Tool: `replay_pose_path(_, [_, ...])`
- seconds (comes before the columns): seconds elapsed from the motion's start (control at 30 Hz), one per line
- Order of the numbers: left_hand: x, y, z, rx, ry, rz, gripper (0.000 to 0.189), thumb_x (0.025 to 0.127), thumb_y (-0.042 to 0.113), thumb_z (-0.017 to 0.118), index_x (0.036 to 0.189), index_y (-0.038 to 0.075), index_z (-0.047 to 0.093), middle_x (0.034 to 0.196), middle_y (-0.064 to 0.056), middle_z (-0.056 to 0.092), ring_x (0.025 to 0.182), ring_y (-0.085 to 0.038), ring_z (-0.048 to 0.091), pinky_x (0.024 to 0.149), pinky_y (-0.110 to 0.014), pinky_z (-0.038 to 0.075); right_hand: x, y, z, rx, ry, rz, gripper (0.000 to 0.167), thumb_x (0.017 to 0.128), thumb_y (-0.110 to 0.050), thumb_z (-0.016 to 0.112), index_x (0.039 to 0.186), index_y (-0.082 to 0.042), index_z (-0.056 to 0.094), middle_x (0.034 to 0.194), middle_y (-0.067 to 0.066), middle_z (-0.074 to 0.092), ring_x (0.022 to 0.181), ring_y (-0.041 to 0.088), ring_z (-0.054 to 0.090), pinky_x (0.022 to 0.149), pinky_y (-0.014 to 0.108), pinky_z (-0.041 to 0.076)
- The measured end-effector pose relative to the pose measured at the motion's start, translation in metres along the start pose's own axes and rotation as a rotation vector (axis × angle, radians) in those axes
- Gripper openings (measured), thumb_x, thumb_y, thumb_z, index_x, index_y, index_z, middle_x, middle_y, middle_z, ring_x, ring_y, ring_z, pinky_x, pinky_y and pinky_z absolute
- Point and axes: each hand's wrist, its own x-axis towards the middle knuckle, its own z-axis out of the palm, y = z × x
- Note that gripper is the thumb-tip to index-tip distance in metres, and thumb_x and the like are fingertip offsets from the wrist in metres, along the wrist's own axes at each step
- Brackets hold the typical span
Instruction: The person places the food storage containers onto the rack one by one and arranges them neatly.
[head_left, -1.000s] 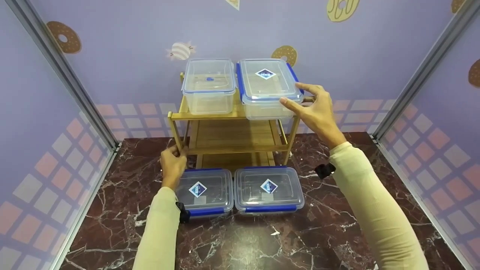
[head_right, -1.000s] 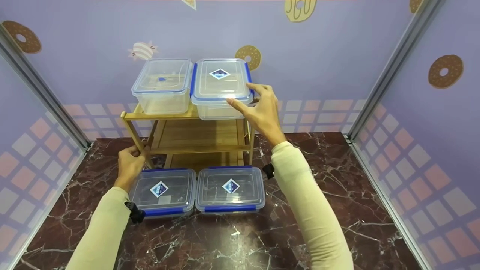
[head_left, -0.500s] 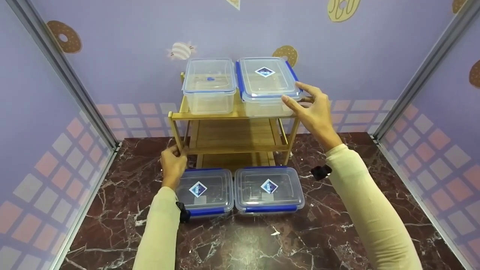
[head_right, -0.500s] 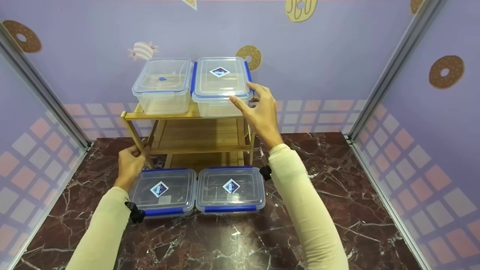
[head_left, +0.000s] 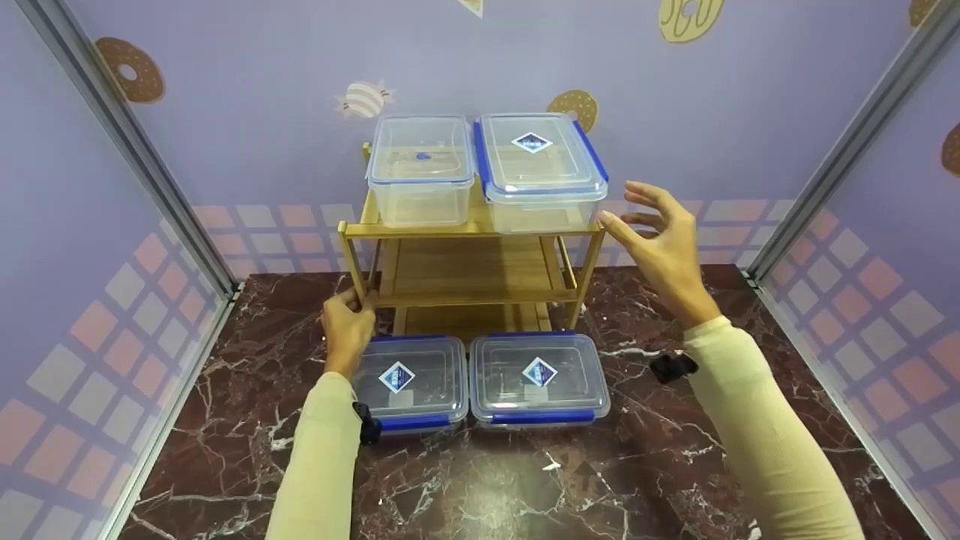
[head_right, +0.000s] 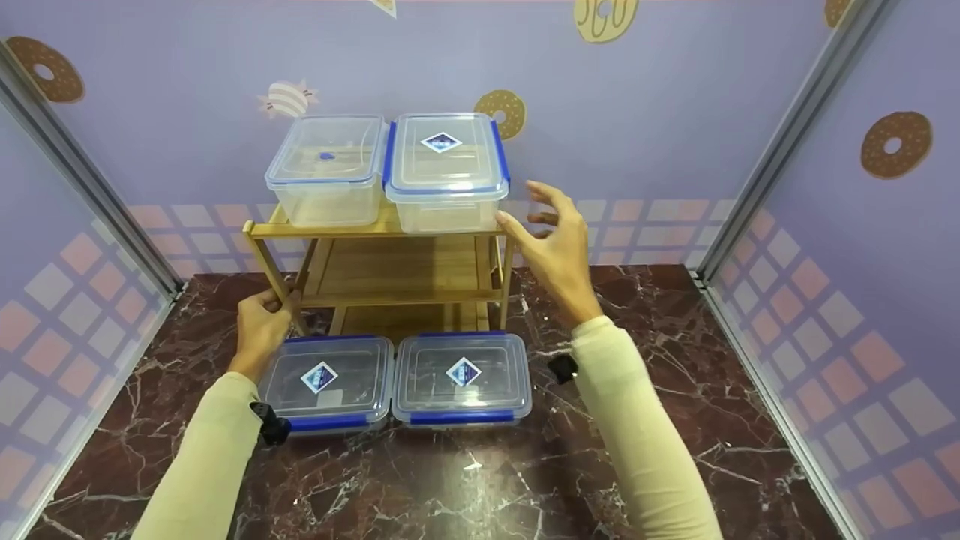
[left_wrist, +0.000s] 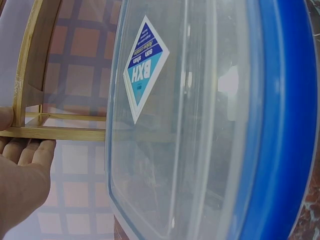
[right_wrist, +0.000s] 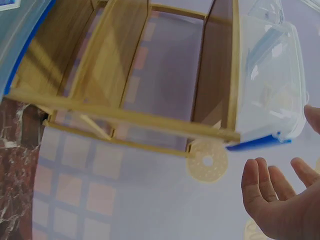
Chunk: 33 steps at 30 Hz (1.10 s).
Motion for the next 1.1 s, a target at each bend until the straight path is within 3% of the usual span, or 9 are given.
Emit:
replay_pose_path(0.23, [-0.001,0.001,-0.001,0.002,-0.015,-0.008,0.028,0.098,0.016,0.065,0.118,-0.002,0.072,0.102,-0.018,0.074,0.085,-0.024,0.066,0.07,-0.023,0.049,-0.017,0.025,-0.013,-0.028,-0.066,0.095,0.063,0.087,-0.025,0.082,0.14,-0.004,0.055,0.137,0.016,0.059,0.11,0.026,0.063,0.09,0.028,0.054])
replay_pose_path(0.5, [-0.001,0.002,0.001,-0.001,-0.008,-0.003,0.026,0.098,0.016,0.065,0.115,-0.001,0.074,0.101,-0.017,0.074,0.081,-0.02,0.064,0.067,-0.021,0.048,-0.036,0.074,-0.014,-0.139,-0.194,0.158,0.069,0.085,-0.032,0.084,0.138,0.001,0.054,0.136,0.019,0.06,0.118,0.032,0.06,0.1,0.045,0.049])
replay_pose_path(0.73, [-0.001,0.002,0.0,-0.015,0.001,0.02,0.02,0.097,0.013,0.066,0.106,-0.002,0.076,0.093,-0.019,0.074,0.069,-0.014,0.059,0.058,-0.018,0.045,-0.053,0.112,-0.005,-0.172,-0.236,0.216,0.067,0.082,-0.03,0.086,0.134,0.001,0.057,0.131,0.021,0.061,0.116,0.035,0.06,0.1,0.048,0.048])
replay_pose_path(1.1, [-0.001,0.001,-0.001,-0.021,-0.01,-0.004,0.021,0.098,0.015,0.065,0.109,0.0,0.075,0.093,-0.016,0.074,0.068,-0.016,0.06,0.055,-0.02,0.046,-0.073,0.15,0.022,-0.18,-0.276,0.273,0.07,0.08,-0.028,0.088,0.133,0.006,0.058,0.131,0.027,0.061,0.123,0.04,0.056,0.107,0.051,0.041])
